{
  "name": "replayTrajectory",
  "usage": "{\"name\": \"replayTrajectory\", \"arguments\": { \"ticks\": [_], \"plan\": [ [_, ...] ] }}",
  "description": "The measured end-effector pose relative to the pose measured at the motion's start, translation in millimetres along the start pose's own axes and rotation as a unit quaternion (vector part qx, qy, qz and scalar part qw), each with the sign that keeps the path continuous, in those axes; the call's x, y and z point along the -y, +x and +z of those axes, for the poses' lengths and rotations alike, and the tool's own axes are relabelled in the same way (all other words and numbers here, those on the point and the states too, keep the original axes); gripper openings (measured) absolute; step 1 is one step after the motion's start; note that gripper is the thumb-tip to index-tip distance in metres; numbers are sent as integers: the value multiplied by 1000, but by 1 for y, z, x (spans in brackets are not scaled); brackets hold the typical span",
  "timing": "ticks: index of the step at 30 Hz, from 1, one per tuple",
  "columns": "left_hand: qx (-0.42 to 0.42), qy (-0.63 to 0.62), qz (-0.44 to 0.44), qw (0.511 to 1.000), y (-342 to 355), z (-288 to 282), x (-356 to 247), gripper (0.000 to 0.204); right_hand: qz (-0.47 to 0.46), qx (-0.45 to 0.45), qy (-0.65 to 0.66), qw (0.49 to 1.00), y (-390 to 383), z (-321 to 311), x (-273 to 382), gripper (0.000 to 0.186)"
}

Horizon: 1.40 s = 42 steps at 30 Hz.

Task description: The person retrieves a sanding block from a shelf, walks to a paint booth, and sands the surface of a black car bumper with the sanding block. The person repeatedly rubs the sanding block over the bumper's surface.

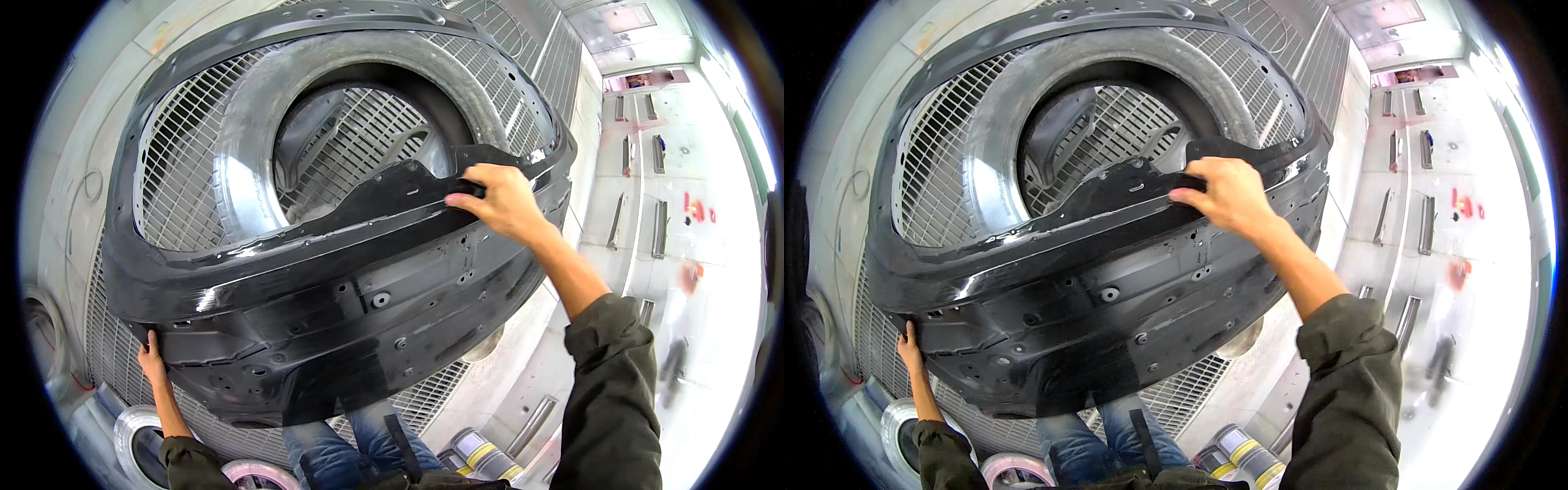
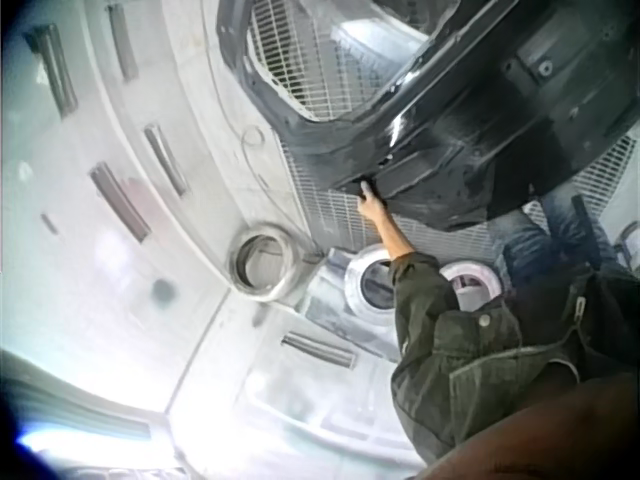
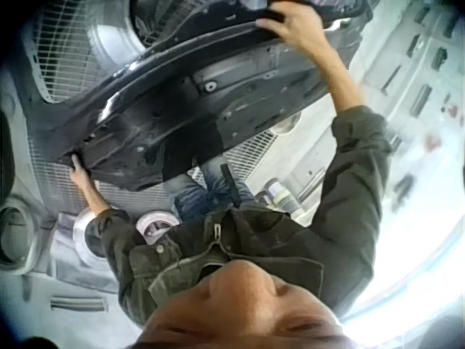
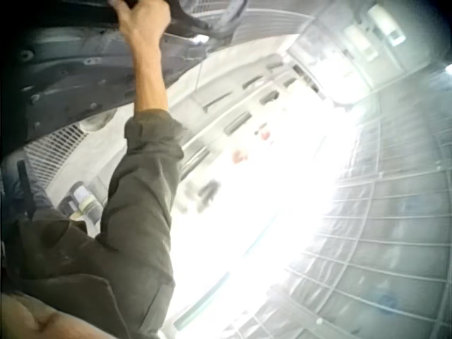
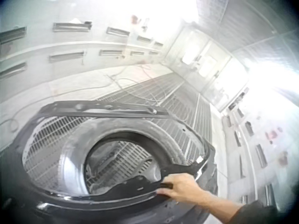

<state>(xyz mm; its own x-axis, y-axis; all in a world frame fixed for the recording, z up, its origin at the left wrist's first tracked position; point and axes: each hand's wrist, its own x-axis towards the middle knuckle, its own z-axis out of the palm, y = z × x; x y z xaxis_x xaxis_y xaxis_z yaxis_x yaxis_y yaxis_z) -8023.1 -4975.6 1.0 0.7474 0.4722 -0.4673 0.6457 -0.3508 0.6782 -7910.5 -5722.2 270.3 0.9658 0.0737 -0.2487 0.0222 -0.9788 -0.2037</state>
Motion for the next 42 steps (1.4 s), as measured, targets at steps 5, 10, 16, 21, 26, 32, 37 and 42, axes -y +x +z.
{"name": "replayTrajectory", "arguments": {
  "ticks": [5, 10, 16, 21, 26, 32, 37, 42],
  "plan": [
    [2, -28, 40, 999, -5, 2, -6, 46, 75, -62, 62, 993, 27, 2, 40, 42],
    [18, -18, 23, 999, -5, 1, -6, 52, 145, 15, -11, 989, 30, -3, 33, 44],
    [20, -14, 5, 1000, -3, 1, -2, 58, 128, -40, -2, 991, 36, 0, 30, 47],
    [-8, 17, 27, 999, -1, 3, 4, 56, 122, -47, -52, 990, 46, 1, 52, 44],
    [18, -24, 6, 1000, 3, 0, 11, 45, -81, -60, 78, 992, 52, 21, 82, 39],
    [28, -17, 9, 999, 7, -2, 17, 46, 42, -52, -9, 998, 50, 20, 85, 40],
    [21, -8, 2, 1000, 7, -1, 16, 46, -5, -73, 5, 997, 51, 22, 86, 40],
    [22, -45, 9, 999, 3, 2, 10, 44, 73, -63, -27, 995, 51, 22, 90, 40]
  ]
}}
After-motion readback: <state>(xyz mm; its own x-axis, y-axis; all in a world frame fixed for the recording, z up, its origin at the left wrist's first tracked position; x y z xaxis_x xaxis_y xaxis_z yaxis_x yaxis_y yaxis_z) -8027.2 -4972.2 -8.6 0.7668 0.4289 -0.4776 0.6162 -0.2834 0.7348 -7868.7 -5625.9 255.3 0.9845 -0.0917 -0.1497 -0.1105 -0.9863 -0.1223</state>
